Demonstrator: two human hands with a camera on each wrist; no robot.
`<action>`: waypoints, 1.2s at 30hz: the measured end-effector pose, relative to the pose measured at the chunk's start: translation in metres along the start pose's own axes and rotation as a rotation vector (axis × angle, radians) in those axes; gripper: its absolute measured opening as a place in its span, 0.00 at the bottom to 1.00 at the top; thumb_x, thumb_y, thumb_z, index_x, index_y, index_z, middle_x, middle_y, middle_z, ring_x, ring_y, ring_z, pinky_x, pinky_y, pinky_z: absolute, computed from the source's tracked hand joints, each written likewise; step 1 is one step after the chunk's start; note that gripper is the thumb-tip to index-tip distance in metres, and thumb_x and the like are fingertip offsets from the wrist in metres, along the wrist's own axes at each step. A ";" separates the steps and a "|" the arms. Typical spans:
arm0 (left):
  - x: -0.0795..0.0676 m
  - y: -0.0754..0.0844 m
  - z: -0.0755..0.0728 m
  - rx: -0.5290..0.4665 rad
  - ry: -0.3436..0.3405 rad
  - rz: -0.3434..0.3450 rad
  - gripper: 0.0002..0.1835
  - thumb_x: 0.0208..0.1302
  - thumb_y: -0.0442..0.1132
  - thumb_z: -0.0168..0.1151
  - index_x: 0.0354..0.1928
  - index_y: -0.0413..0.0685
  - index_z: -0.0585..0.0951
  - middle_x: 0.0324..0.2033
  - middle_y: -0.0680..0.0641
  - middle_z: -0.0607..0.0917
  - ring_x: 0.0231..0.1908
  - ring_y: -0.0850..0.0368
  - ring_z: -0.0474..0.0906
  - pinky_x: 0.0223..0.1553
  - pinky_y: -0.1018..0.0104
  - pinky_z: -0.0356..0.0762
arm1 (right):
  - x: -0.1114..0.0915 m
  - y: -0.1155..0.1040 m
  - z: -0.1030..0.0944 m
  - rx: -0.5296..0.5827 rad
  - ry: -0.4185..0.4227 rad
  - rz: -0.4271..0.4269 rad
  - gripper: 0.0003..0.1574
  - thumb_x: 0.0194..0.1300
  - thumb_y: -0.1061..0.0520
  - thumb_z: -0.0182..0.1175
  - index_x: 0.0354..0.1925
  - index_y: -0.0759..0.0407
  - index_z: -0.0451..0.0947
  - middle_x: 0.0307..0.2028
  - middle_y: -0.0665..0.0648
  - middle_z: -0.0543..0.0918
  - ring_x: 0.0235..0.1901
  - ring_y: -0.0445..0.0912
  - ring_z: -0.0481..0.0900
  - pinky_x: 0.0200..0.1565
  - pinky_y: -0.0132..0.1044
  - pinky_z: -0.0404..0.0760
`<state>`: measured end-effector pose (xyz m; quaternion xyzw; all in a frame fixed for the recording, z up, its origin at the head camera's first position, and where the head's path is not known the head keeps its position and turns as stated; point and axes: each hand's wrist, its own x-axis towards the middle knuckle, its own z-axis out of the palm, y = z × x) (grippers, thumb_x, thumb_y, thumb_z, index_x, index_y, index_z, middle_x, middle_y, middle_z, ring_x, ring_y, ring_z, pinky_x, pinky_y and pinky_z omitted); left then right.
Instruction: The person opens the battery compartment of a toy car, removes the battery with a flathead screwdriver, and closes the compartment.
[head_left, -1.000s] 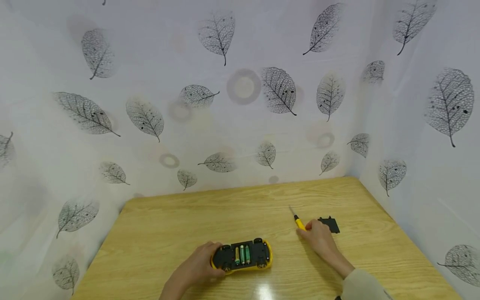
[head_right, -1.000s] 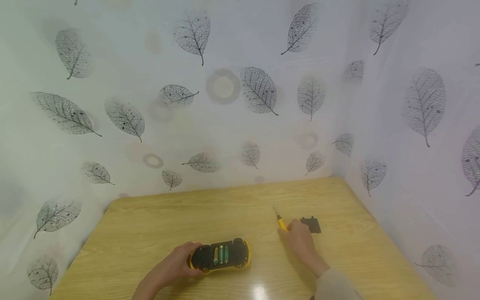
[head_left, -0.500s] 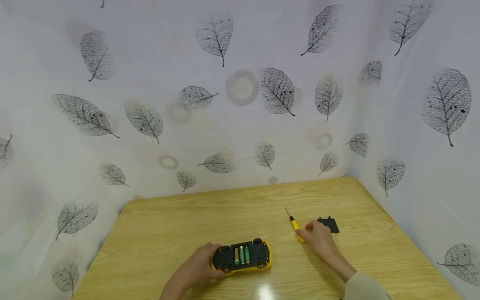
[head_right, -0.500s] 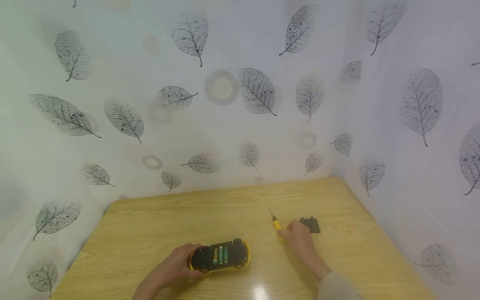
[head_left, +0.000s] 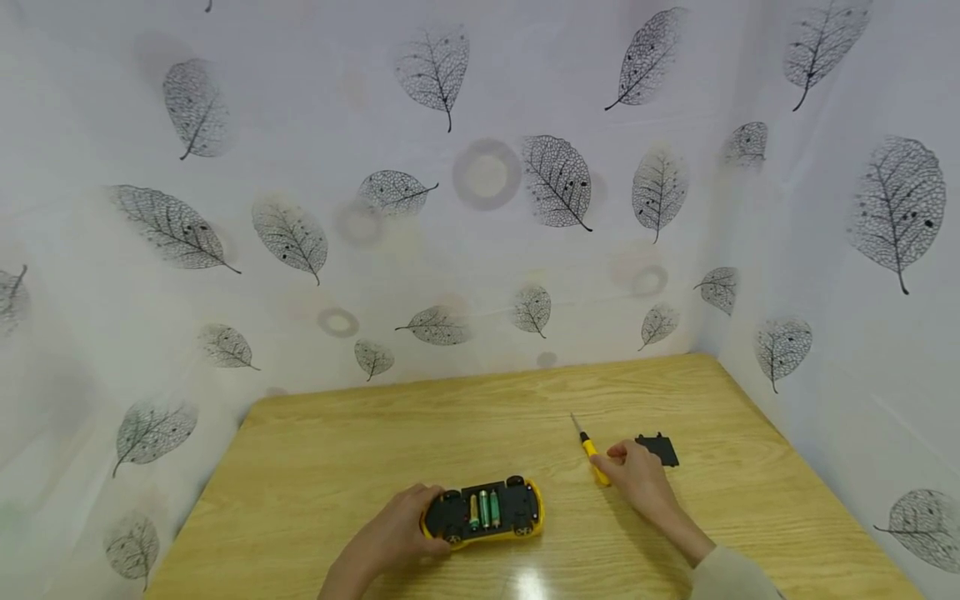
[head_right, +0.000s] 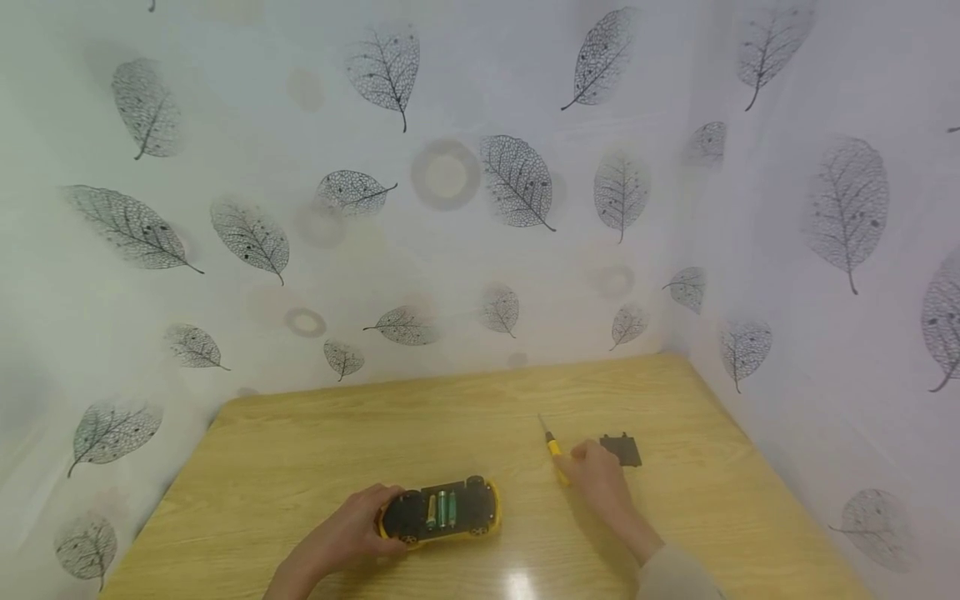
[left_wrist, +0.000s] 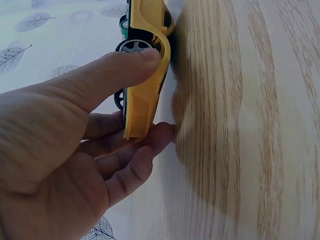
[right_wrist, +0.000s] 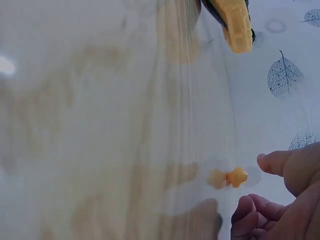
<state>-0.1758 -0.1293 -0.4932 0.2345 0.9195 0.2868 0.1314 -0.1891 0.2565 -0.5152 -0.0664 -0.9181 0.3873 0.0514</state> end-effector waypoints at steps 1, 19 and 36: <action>0.000 0.000 0.000 0.000 -0.002 0.000 0.40 0.51 0.47 0.82 0.64 0.39 0.78 0.49 0.47 0.81 0.46 0.49 0.76 0.45 0.50 0.78 | -0.001 -0.001 0.000 0.012 -0.001 -0.004 0.28 0.68 0.48 0.70 0.48 0.73 0.79 0.36 0.59 0.84 0.32 0.47 0.79 0.32 0.40 0.78; 0.002 -0.003 0.000 -0.004 -0.013 0.018 0.39 0.52 0.47 0.82 0.64 0.40 0.78 0.48 0.50 0.81 0.45 0.52 0.76 0.45 0.54 0.78 | -0.014 -0.039 0.010 0.182 -0.008 -0.085 0.21 0.68 0.52 0.70 0.51 0.67 0.81 0.36 0.53 0.81 0.33 0.44 0.77 0.33 0.34 0.77; 0.001 0.001 -0.001 0.017 0.008 0.036 0.37 0.50 0.45 0.82 0.62 0.39 0.79 0.46 0.50 0.81 0.45 0.52 0.76 0.47 0.52 0.77 | -0.034 -0.062 0.040 0.215 -0.199 -0.403 0.23 0.67 0.49 0.72 0.52 0.61 0.81 0.48 0.56 0.82 0.49 0.54 0.78 0.49 0.43 0.78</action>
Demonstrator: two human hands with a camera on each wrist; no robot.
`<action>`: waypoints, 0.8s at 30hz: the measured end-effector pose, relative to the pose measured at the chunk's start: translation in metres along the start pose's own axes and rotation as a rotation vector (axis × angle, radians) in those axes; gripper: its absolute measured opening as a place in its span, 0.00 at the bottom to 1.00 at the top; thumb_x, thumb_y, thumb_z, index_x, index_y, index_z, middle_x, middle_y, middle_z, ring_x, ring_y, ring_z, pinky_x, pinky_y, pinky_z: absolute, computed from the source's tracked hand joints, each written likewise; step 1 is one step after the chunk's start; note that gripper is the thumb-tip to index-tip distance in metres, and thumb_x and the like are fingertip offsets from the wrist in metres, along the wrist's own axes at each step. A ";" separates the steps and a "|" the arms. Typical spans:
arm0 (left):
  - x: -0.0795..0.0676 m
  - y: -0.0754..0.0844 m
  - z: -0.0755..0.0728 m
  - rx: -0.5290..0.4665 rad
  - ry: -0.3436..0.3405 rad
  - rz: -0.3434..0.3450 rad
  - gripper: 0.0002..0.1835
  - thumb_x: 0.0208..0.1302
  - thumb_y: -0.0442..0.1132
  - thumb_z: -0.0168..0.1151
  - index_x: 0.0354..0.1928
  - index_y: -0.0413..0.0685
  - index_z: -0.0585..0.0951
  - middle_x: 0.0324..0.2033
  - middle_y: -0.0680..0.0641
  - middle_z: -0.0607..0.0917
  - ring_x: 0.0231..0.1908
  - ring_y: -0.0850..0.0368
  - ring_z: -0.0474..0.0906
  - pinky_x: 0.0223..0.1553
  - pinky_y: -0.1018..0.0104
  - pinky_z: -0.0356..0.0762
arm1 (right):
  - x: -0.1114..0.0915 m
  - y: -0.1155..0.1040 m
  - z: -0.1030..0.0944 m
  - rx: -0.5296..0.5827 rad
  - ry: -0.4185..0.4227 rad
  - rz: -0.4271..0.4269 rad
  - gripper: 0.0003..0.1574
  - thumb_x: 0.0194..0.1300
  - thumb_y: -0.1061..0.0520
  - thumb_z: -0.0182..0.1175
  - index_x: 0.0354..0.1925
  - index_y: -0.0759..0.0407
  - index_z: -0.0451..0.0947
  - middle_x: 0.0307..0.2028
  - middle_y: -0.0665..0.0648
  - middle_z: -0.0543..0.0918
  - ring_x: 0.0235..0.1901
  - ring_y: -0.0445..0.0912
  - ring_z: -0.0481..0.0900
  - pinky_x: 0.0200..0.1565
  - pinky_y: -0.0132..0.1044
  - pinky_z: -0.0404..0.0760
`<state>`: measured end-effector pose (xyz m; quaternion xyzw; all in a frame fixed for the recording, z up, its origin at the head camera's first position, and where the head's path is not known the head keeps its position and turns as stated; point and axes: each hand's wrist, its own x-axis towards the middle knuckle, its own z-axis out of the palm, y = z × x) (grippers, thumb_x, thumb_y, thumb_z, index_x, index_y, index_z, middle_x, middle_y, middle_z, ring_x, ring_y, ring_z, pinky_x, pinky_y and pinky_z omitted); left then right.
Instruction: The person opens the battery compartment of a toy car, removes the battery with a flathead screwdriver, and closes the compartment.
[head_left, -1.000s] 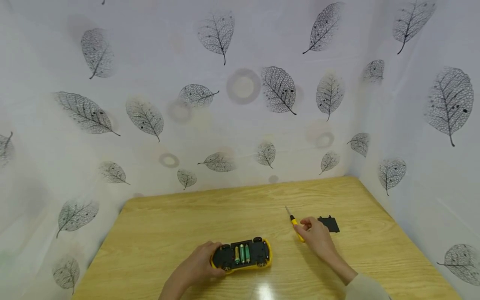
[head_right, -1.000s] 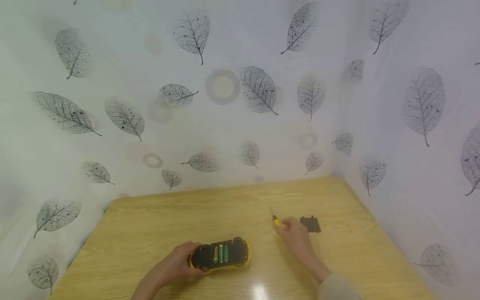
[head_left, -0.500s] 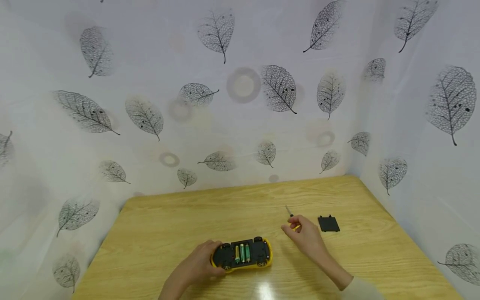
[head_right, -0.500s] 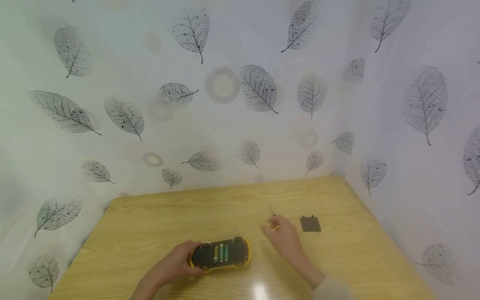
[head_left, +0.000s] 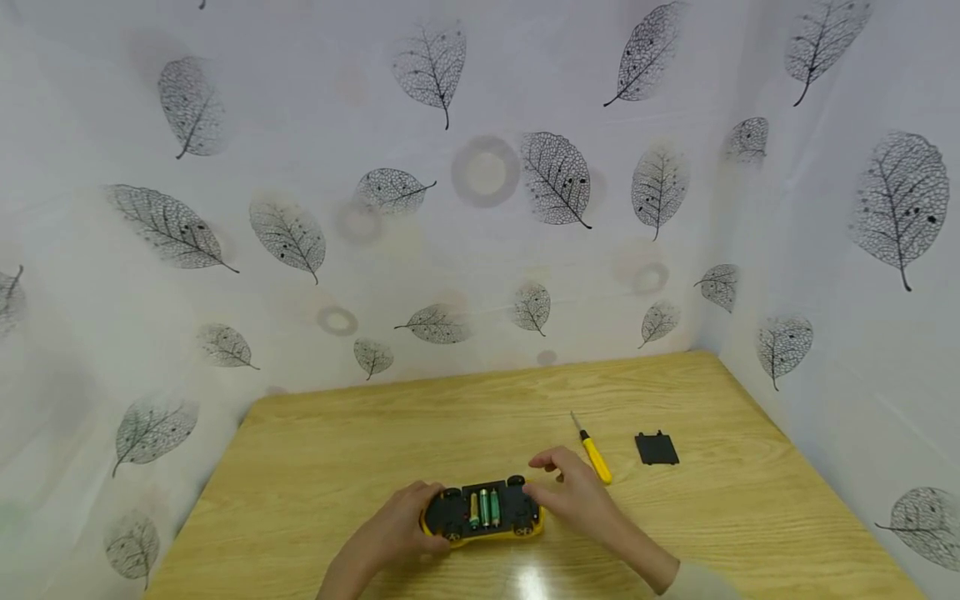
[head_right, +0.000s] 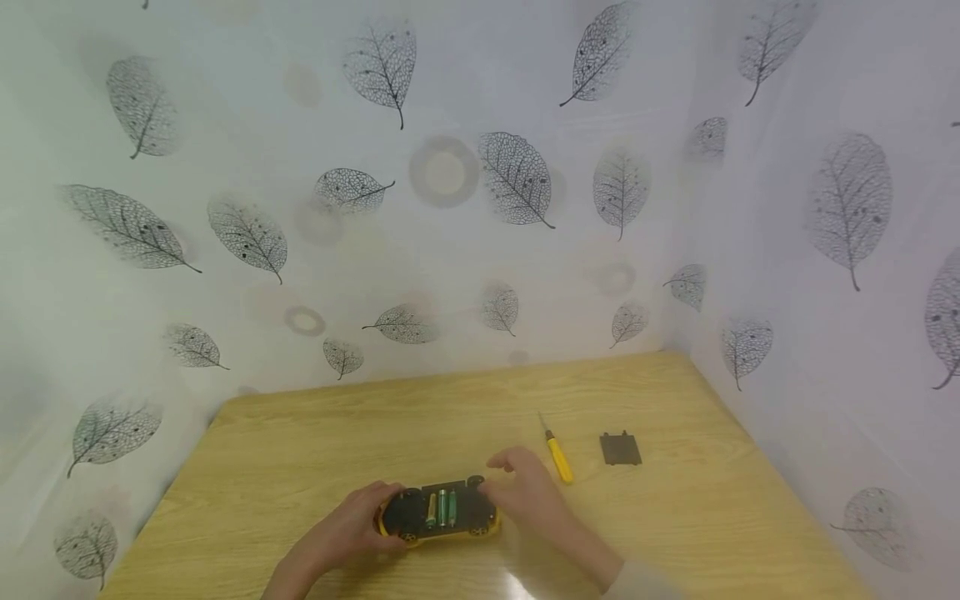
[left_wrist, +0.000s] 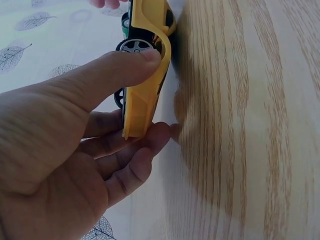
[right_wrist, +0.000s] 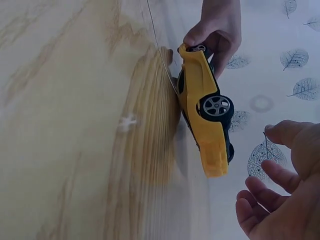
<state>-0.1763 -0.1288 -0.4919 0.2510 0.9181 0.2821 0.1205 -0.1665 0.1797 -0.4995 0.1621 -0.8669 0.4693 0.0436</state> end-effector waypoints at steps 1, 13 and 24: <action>0.000 0.000 0.000 0.000 -0.001 0.000 0.38 0.50 0.45 0.82 0.62 0.39 0.79 0.47 0.50 0.81 0.45 0.52 0.76 0.47 0.52 0.77 | 0.000 -0.001 0.002 0.001 -0.017 -0.014 0.23 0.67 0.48 0.72 0.53 0.61 0.81 0.49 0.56 0.82 0.49 0.54 0.78 0.49 0.44 0.79; 0.001 0.000 -0.001 -0.023 -0.022 -0.033 0.39 0.51 0.47 0.82 0.64 0.40 0.78 0.50 0.49 0.81 0.48 0.50 0.76 0.50 0.46 0.76 | 0.000 -0.007 0.023 -0.057 -0.140 -0.154 0.26 0.63 0.44 0.74 0.53 0.55 0.81 0.59 0.60 0.78 0.59 0.56 0.74 0.59 0.55 0.75; 0.002 -0.002 0.000 -0.019 -0.031 -0.044 0.38 0.52 0.48 0.81 0.64 0.41 0.78 0.51 0.48 0.81 0.49 0.49 0.76 0.52 0.45 0.76 | 0.002 -0.010 0.029 -0.092 -0.168 -0.139 0.26 0.60 0.43 0.76 0.50 0.55 0.83 0.62 0.63 0.77 0.63 0.60 0.72 0.60 0.67 0.68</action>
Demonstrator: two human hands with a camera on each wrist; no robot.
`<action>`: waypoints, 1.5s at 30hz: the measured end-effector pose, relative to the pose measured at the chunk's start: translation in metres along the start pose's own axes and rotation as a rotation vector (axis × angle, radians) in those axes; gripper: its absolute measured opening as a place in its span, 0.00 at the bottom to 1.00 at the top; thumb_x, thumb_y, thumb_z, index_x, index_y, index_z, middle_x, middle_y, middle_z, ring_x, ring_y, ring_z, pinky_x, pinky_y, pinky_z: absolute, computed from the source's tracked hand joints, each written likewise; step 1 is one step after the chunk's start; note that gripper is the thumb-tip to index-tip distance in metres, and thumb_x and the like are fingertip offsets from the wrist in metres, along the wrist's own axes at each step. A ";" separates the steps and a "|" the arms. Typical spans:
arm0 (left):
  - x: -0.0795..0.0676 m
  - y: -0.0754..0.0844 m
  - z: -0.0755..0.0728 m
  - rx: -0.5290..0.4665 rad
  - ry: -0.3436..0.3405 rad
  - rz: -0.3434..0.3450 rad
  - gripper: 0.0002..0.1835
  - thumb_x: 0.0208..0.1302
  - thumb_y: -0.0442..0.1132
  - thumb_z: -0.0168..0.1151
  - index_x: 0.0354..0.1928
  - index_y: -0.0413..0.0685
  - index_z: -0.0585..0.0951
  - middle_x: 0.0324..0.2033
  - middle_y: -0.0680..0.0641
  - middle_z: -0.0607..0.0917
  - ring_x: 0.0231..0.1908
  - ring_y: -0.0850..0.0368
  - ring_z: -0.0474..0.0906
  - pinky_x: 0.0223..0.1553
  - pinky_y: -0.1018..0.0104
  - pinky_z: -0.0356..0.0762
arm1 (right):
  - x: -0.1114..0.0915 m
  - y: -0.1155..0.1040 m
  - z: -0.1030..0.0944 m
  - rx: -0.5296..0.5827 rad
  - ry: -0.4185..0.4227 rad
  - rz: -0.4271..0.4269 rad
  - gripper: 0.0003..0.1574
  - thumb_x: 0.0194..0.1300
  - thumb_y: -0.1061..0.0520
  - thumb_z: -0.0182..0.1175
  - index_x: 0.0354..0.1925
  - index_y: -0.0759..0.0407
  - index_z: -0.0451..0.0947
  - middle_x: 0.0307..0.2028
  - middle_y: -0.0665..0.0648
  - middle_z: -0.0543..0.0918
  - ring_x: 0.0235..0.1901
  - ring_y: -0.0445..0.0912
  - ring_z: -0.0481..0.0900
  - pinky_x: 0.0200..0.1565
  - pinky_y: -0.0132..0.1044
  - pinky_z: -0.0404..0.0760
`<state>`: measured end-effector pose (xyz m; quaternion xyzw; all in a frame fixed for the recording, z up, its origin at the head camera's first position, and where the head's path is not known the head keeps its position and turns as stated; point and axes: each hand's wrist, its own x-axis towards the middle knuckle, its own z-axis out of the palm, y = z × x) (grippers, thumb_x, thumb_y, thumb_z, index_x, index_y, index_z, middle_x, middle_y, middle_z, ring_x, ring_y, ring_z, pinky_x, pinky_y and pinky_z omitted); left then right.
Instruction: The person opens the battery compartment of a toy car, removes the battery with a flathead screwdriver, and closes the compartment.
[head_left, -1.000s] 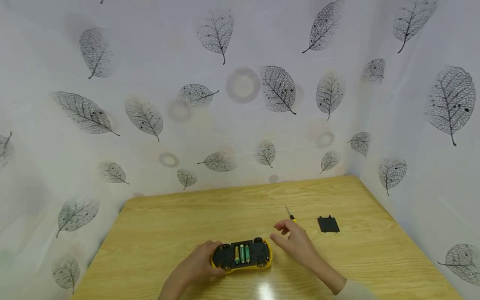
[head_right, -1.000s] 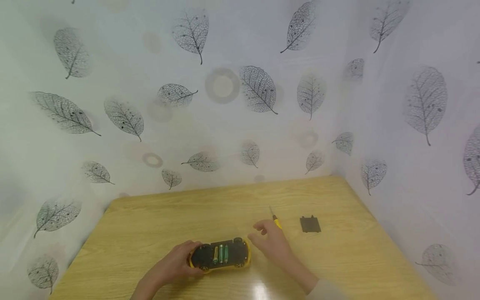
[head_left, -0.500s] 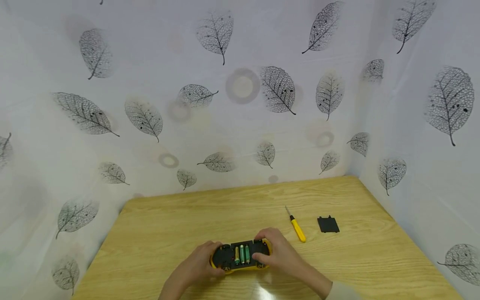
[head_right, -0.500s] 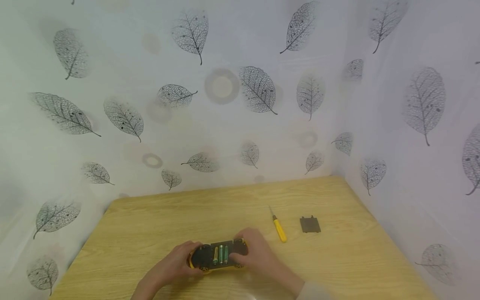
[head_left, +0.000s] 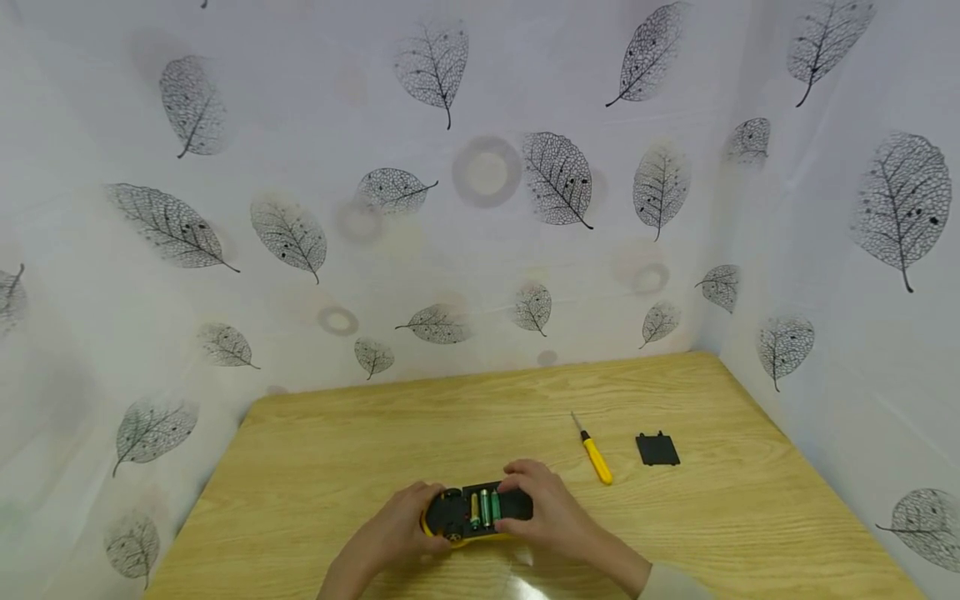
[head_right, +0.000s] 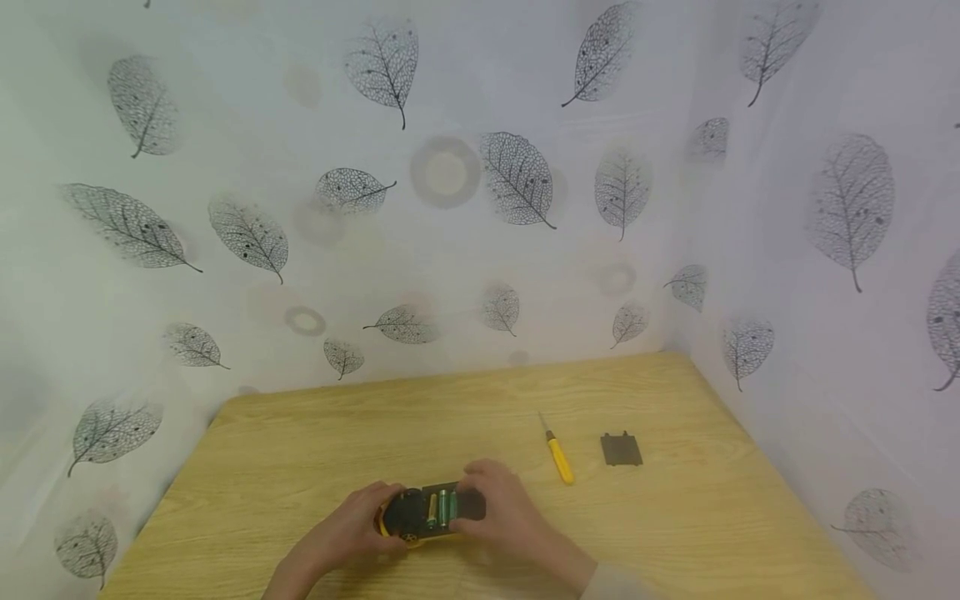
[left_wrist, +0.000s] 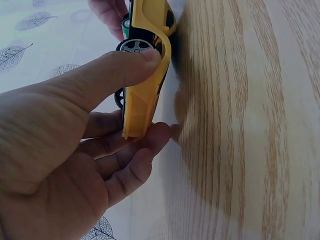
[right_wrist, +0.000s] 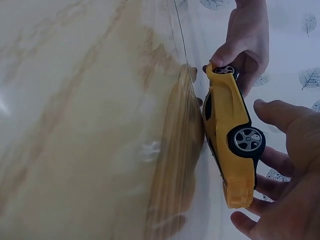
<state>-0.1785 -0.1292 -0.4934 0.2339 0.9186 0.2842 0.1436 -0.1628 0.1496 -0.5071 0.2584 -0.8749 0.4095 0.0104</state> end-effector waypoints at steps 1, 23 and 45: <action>0.000 0.000 0.000 0.002 0.000 -0.003 0.39 0.52 0.48 0.81 0.64 0.41 0.78 0.52 0.48 0.81 0.49 0.49 0.76 0.52 0.45 0.76 | 0.000 0.000 0.000 -0.005 -0.004 -0.001 0.25 0.60 0.43 0.76 0.50 0.55 0.83 0.62 0.62 0.77 0.63 0.61 0.72 0.60 0.67 0.68; 0.000 0.002 -0.003 0.014 0.022 0.040 0.39 0.51 0.49 0.81 0.63 0.40 0.79 0.49 0.50 0.81 0.45 0.53 0.77 0.49 0.51 0.77 | 0.008 0.006 0.003 -0.169 -0.054 -0.080 0.22 0.66 0.45 0.73 0.50 0.58 0.86 0.58 0.59 0.81 0.58 0.54 0.77 0.59 0.53 0.77; 0.000 0.003 -0.004 0.005 0.013 0.062 0.37 0.53 0.47 0.82 0.62 0.39 0.78 0.50 0.47 0.81 0.44 0.54 0.78 0.47 0.54 0.78 | 0.003 0.004 0.006 -0.222 -0.014 -0.123 0.19 0.68 0.42 0.69 0.47 0.53 0.88 0.59 0.58 0.82 0.58 0.51 0.78 0.57 0.51 0.78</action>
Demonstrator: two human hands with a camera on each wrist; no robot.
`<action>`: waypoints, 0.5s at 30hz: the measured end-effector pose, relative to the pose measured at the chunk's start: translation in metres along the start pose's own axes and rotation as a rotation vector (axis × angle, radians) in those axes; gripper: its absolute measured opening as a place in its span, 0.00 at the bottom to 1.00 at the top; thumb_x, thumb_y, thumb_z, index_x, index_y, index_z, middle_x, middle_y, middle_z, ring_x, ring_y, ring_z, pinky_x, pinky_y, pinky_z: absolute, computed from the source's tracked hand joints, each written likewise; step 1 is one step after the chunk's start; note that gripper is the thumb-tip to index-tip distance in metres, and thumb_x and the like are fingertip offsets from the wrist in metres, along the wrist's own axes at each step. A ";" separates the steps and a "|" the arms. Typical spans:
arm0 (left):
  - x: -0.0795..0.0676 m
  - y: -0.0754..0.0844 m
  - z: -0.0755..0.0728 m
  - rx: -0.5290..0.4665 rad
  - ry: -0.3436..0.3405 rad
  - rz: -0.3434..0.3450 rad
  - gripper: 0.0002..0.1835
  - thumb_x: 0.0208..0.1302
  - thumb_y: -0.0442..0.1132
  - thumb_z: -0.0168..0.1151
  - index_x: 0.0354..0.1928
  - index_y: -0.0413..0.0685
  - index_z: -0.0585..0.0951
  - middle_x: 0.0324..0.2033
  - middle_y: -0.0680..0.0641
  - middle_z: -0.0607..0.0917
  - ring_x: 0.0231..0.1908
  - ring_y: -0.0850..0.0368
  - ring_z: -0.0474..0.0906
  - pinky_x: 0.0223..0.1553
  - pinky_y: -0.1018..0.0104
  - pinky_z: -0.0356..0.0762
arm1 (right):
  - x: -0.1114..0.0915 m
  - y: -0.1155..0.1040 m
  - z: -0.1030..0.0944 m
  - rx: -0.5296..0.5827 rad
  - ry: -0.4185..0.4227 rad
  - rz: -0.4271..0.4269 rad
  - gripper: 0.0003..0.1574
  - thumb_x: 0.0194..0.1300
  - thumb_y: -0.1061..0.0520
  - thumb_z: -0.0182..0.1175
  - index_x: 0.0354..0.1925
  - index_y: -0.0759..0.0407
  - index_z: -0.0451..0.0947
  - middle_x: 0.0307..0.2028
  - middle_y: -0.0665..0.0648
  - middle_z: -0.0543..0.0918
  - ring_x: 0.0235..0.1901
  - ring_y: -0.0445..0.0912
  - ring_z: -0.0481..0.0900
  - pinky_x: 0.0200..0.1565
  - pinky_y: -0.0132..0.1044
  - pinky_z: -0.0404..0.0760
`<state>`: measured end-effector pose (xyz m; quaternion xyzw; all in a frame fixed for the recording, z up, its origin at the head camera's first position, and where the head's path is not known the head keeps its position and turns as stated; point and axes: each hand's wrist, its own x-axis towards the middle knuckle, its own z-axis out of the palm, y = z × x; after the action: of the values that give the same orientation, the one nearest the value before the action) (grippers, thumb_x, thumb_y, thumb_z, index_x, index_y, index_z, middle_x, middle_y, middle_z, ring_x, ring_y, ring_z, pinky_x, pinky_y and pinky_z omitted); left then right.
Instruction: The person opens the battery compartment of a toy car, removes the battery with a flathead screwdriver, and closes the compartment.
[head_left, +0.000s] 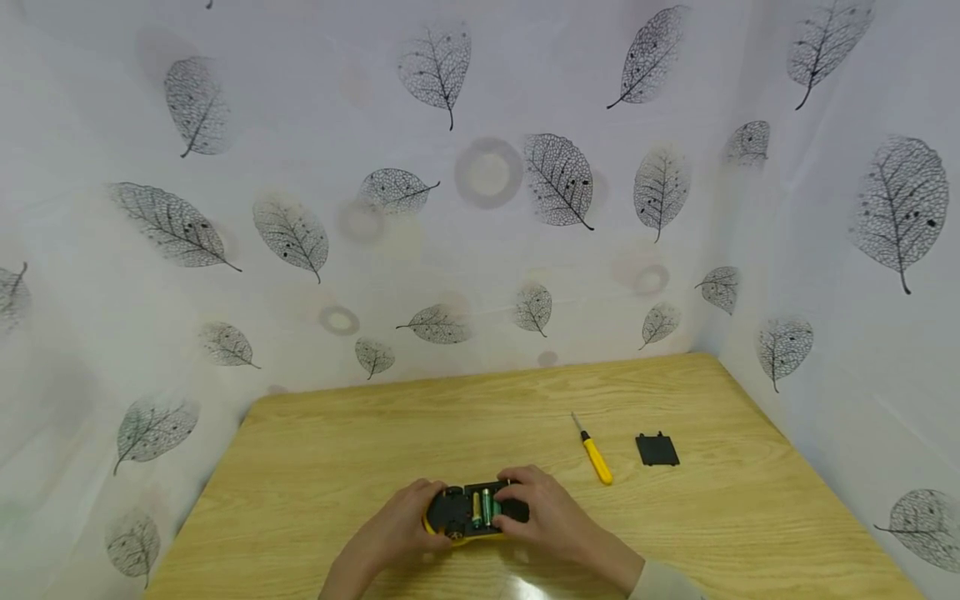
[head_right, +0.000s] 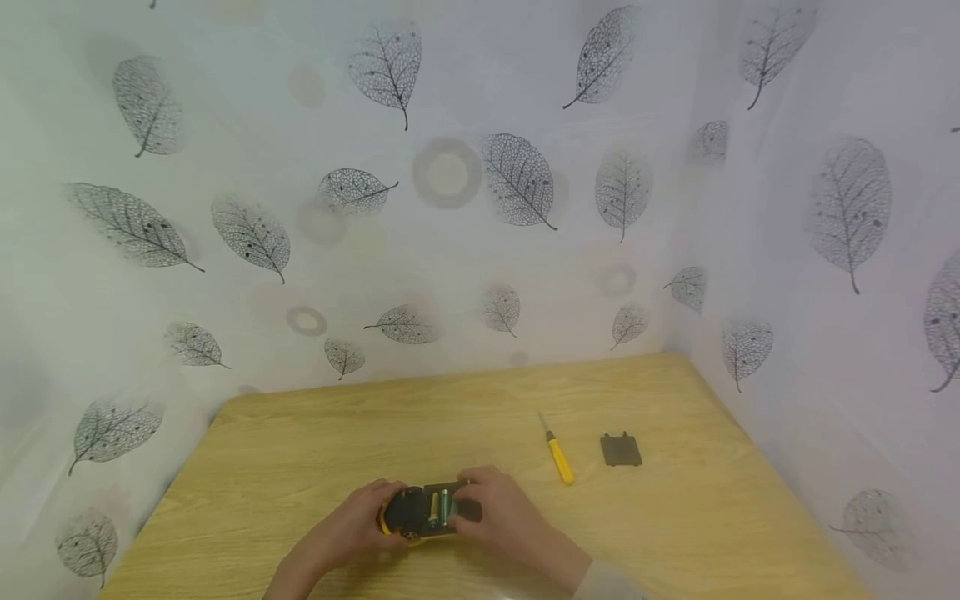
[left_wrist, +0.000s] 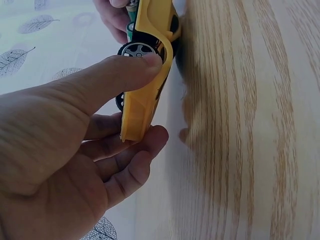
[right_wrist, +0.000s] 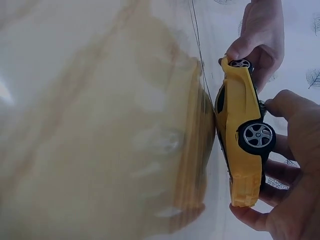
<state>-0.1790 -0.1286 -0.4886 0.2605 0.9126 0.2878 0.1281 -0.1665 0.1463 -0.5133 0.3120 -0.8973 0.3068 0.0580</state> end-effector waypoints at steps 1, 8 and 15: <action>0.000 0.000 0.000 0.002 0.001 0.000 0.37 0.53 0.47 0.82 0.62 0.39 0.78 0.50 0.47 0.81 0.44 0.54 0.78 0.46 0.55 0.78 | 0.000 0.000 0.000 0.000 -0.004 0.000 0.20 0.67 0.41 0.70 0.48 0.53 0.88 0.59 0.58 0.81 0.58 0.51 0.78 0.58 0.51 0.78; -0.001 0.001 0.000 0.003 0.006 0.008 0.37 0.53 0.47 0.81 0.62 0.39 0.78 0.50 0.47 0.81 0.44 0.55 0.77 0.46 0.56 0.77 | -0.001 -0.001 -0.006 0.108 -0.068 0.046 0.25 0.65 0.39 0.72 0.51 0.53 0.86 0.62 0.60 0.79 0.61 0.54 0.75 0.59 0.54 0.76; -0.001 0.003 0.000 0.011 0.006 -0.004 0.38 0.53 0.47 0.81 0.63 0.38 0.78 0.51 0.46 0.81 0.46 0.52 0.78 0.48 0.54 0.78 | 0.001 0.000 -0.008 0.155 -0.092 0.078 0.22 0.68 0.40 0.69 0.51 0.53 0.86 0.62 0.59 0.79 0.61 0.53 0.75 0.59 0.53 0.76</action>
<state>-0.1767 -0.1271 -0.4865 0.2586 0.9151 0.2832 0.1244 -0.1680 0.1508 -0.5070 0.2939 -0.8842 0.3625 -0.0195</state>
